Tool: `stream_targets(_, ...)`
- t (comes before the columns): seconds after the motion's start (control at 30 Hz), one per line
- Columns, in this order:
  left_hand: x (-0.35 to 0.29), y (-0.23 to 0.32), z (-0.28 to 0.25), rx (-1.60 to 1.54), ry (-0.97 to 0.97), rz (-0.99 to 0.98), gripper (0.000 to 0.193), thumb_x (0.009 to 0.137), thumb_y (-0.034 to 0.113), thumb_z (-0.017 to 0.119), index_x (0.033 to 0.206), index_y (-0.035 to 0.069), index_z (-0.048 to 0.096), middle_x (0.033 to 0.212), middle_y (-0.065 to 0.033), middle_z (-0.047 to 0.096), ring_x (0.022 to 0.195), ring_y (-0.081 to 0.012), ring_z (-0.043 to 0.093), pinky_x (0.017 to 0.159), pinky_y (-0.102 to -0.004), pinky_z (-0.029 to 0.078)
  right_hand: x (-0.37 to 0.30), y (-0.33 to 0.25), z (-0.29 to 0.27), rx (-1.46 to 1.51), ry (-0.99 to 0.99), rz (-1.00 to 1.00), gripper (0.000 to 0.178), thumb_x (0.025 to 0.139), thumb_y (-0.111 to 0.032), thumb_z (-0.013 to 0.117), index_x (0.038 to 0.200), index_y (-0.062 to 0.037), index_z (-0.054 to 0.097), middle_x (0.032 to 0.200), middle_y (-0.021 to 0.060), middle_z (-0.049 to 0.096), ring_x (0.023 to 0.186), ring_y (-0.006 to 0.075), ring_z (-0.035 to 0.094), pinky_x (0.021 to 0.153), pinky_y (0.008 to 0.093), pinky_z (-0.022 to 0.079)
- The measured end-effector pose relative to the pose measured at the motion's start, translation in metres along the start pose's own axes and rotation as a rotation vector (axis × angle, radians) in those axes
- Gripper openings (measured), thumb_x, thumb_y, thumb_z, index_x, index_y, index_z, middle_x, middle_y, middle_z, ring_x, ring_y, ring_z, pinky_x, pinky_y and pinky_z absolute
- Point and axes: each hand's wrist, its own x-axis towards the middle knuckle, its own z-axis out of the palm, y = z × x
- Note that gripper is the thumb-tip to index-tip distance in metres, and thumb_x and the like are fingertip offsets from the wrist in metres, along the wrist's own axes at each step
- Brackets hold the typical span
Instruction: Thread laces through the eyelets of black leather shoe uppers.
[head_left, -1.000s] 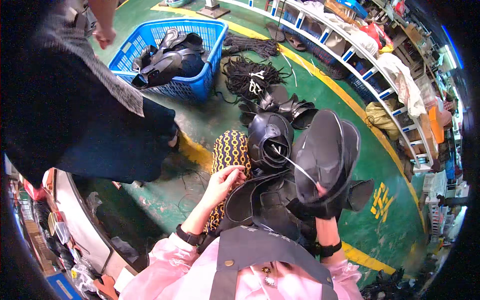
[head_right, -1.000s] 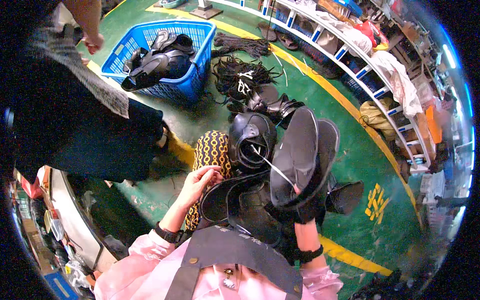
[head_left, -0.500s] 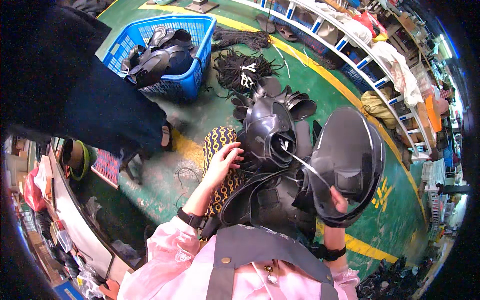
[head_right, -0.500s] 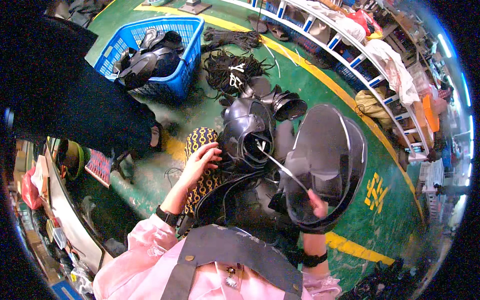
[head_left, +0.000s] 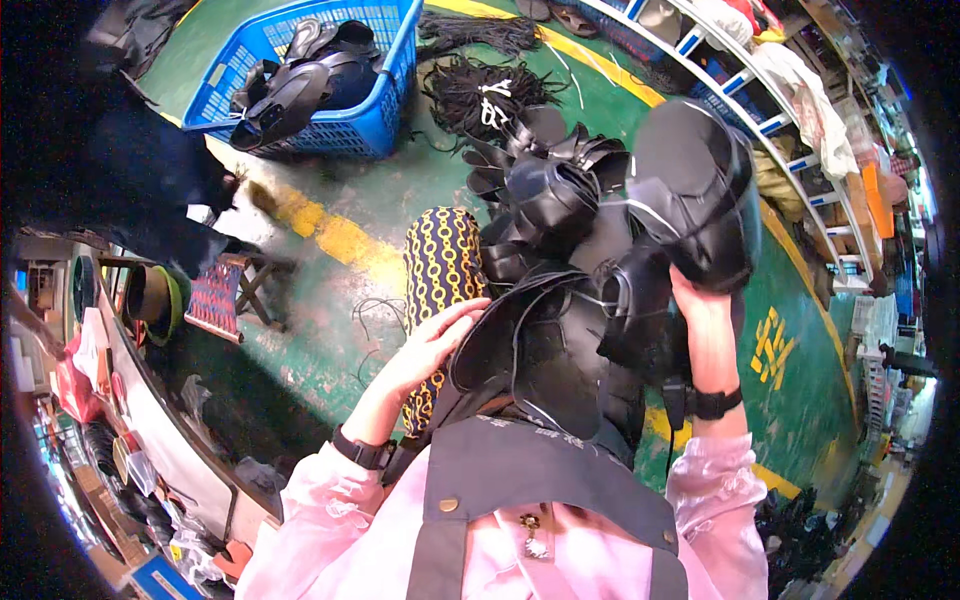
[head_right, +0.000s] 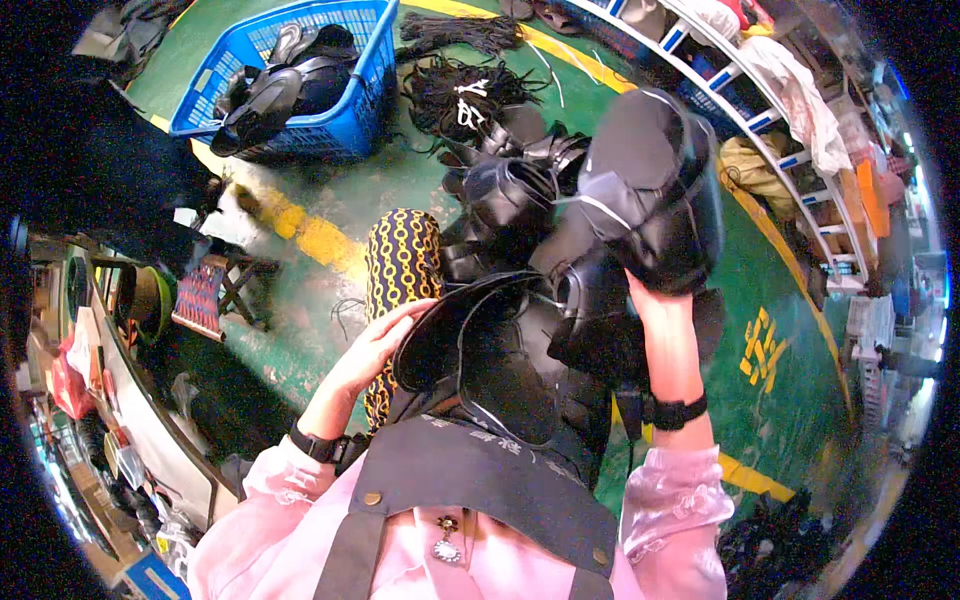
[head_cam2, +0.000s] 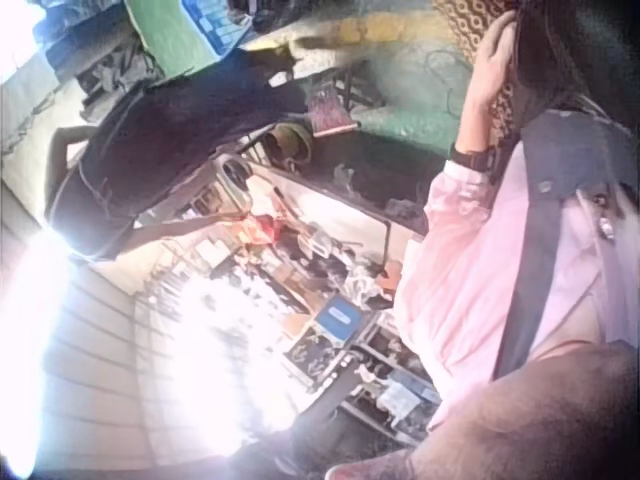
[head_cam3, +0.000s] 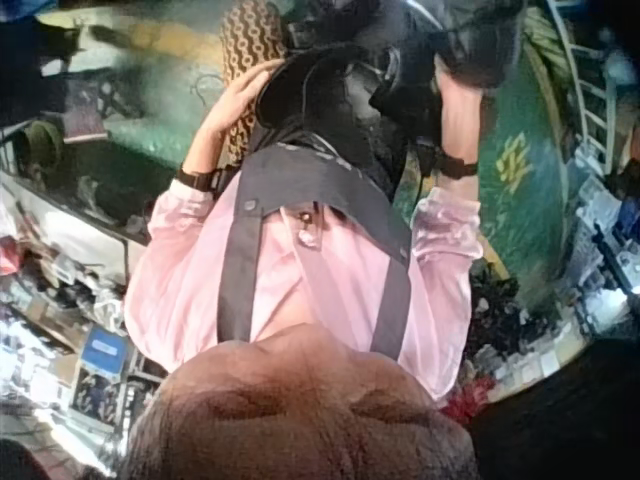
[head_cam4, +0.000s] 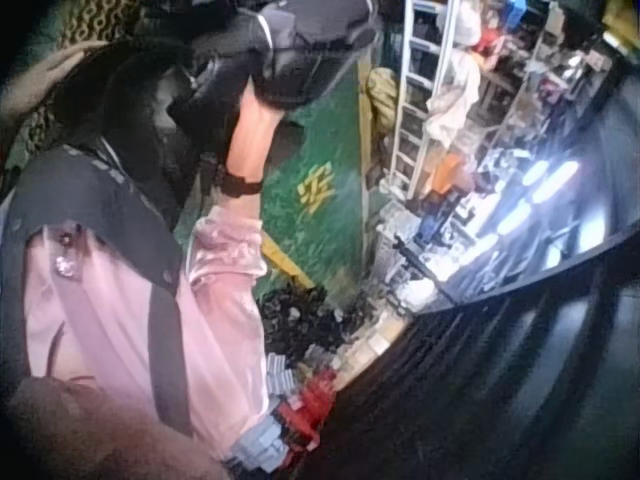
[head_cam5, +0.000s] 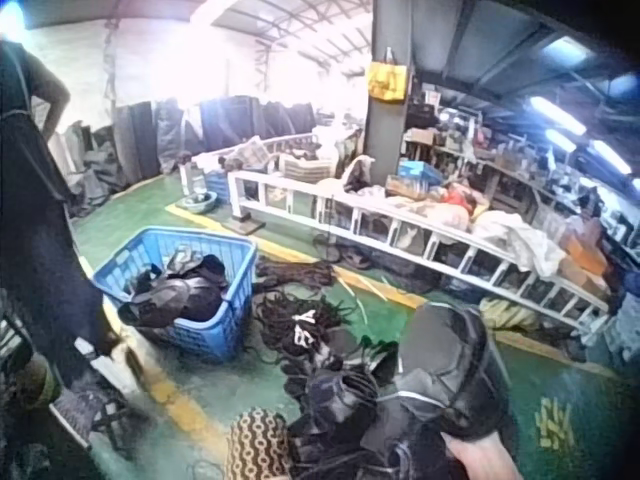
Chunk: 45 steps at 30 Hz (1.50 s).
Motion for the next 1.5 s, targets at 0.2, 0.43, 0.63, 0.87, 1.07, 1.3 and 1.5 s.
stream_targets(0.2, 0.001, -0.008, 0.024, -0.133, -0.176, 0.087, 0.072, 0.094, 0.042, 0.051, 0.148, 0.004, 0.021, 0.151, -0.0086, 0.028, 0.138, -0.0194, 0.025, 0.113, -0.0330, 0.019, 0.040, -0.036, -0.014, 1.862, 0.189, 1.121, 0.031, 0.092, -0.032, 0.045, 0.111, -0.0142, 0.063, 0.117, 0.0090, 0.063, 0.108, 0.0286, 0.058, 0.088, 0.0474, 0.051)
stream_targets(0.43, 0.002, 0.026, 0.023, 0.125, -0.120, 0.150, 0.050, 0.093, 0.021, 0.056, 0.139, 0.007, 0.042, 0.134, -0.0069, 0.050, 0.123, -0.0155, 0.045, 0.103, -0.0310, 0.035, 0.060, 0.007, -0.016, 1.746, 0.004, 1.095, 0.028, 0.093, -0.026, 0.045, 0.109, -0.0130, 0.063, 0.114, 0.0125, 0.064, 0.092, 0.0318, 0.064, 0.049, 0.0312, 0.048)
stream_targets(0.63, 0.016, 0.066, 0.057, 1.150, 0.187, 0.671, 0.054, 0.078, 0.018, 0.069, 0.128, 0.007, 0.052, 0.124, -0.0150, 0.052, 0.120, -0.0334, 0.048, 0.102, -0.0428, 0.037, 0.057, 0.009, -0.006, 1.699, -0.466, 0.742, 0.029, 0.092, -0.018, 0.051, 0.118, -0.0099, 0.059, 0.115, 0.0138, 0.064, 0.098, 0.0390, 0.064, 0.039, 0.0196, 0.036)
stream_targets(0.87, 0.072, 0.071, 0.167, 1.533, -0.468, 1.255, 0.045, 0.083, 0.022, 0.049, 0.123, 0.004, 0.055, 0.127, -0.0137, 0.054, 0.127, -0.0302, 0.044, 0.107, -0.0462, 0.032, 0.064, -0.027, 0.002, 1.132, -0.747, 0.520, 0.034, 0.086, -0.021, 0.062, 0.119, -0.0124, 0.057, 0.102, 0.0055, 0.069, 0.087, 0.0255, 0.069, 0.048, 0.0203, 0.043)
stream_targets(1.07, 0.116, 0.033, 0.175, 1.884, -0.399, 1.062, 0.050, 0.088, 0.024, 0.047, 0.137, 0.018, 0.045, 0.128, -0.0112, 0.053, 0.119, -0.0241, 0.045, 0.089, -0.0425, 0.038, 0.054, -0.069, -0.028, 0.945, -0.739, 0.261, 0.057, 0.085, -0.020, 0.064, 0.137, -0.0087, 0.043, 0.128, 0.0106, 0.054, 0.116, 0.0249, 0.053, 0.081, 0.0359, 0.051)
stream_targets(1.3, 0.125, 0.063, 0.127, 1.756, -0.396, 0.761, 0.057, 0.071, 0.021, 0.063, 0.126, 0.009, 0.055, 0.088, -0.0029, 0.061, 0.099, -0.0216, 0.051, 0.070, -0.0339, 0.047, -0.044, 0.004, -0.077, 1.192, -0.058, 0.439, 0.030, 0.094, -0.018, 0.053, 0.118, -0.0006, 0.057, 0.105, 0.0116, 0.066, 0.084, 0.0164, 0.066, 0.066, 0.0235, 0.047)
stream_targets(1.5, 0.150, 0.121, 0.080, 1.096, -0.129, 0.558, 0.049, 0.073, 0.012, 0.064, 0.121, 0.006, 0.057, 0.097, -0.0154, 0.066, 0.088, -0.0270, 0.064, 0.079, -0.0346, 0.050, -0.167, 0.083, -0.013, 1.220, 0.143, 1.040, 0.025, 0.090, -0.015, 0.057, 0.114, -0.0089, 0.056, 0.101, 0.0053, 0.065, 0.082, 0.0154, 0.066, 0.059, 0.0240, 0.047)
